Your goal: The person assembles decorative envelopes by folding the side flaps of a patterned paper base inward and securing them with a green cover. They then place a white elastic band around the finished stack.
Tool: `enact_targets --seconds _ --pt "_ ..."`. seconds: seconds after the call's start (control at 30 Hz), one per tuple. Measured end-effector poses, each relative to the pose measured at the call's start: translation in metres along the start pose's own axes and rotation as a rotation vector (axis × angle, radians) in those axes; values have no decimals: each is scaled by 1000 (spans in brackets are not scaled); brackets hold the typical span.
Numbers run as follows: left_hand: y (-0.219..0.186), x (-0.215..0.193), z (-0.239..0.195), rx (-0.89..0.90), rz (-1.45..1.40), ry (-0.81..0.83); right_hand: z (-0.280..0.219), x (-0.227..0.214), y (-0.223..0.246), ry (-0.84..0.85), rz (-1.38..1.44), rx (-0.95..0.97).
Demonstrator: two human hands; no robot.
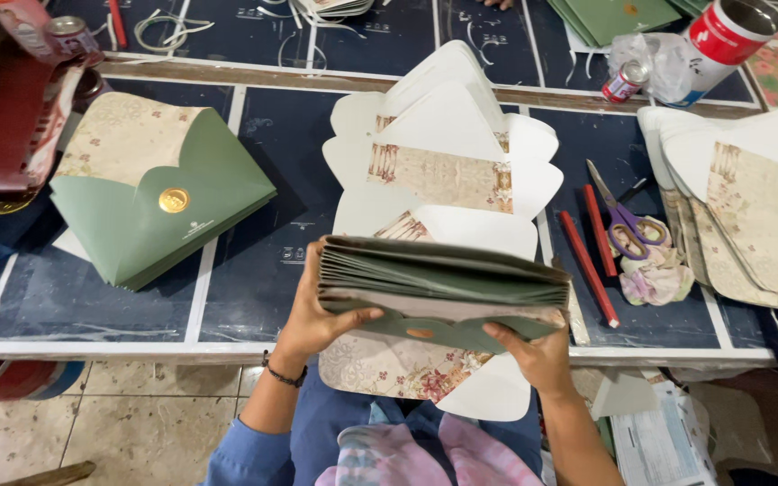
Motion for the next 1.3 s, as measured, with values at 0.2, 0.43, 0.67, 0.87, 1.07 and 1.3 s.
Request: enact_targets --seconds 0.2,0.43,0.67,0.87,1.07,1.3 --pt "90 -19 -35 -383 101 171 -32 13 -51 133 80 373" --pt "49 -12 -24 -211 106 263 -18 6 -52 404 -668 259" --pt "57 -11 -26 -497 168 209 19 6 -3 179 -103 936" --pt "-151 -16 3 294 390 -74 95 -35 78 288 452 -14" --pt "-235 58 -24 520 1550 170 138 3 197 702 -600 -400" --pt "-181 29 -3 316 1326 20 159 44 254 690 -774 -715"
Point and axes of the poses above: each hand's wrist, its own z-axis towards the middle knuckle, its own x-axis out of the palm, y = z × x, the point moved 3 cm from there along z, towards the middle knuckle, and after that the axes turned 6 degrees about -x, right-handed, at the moved point
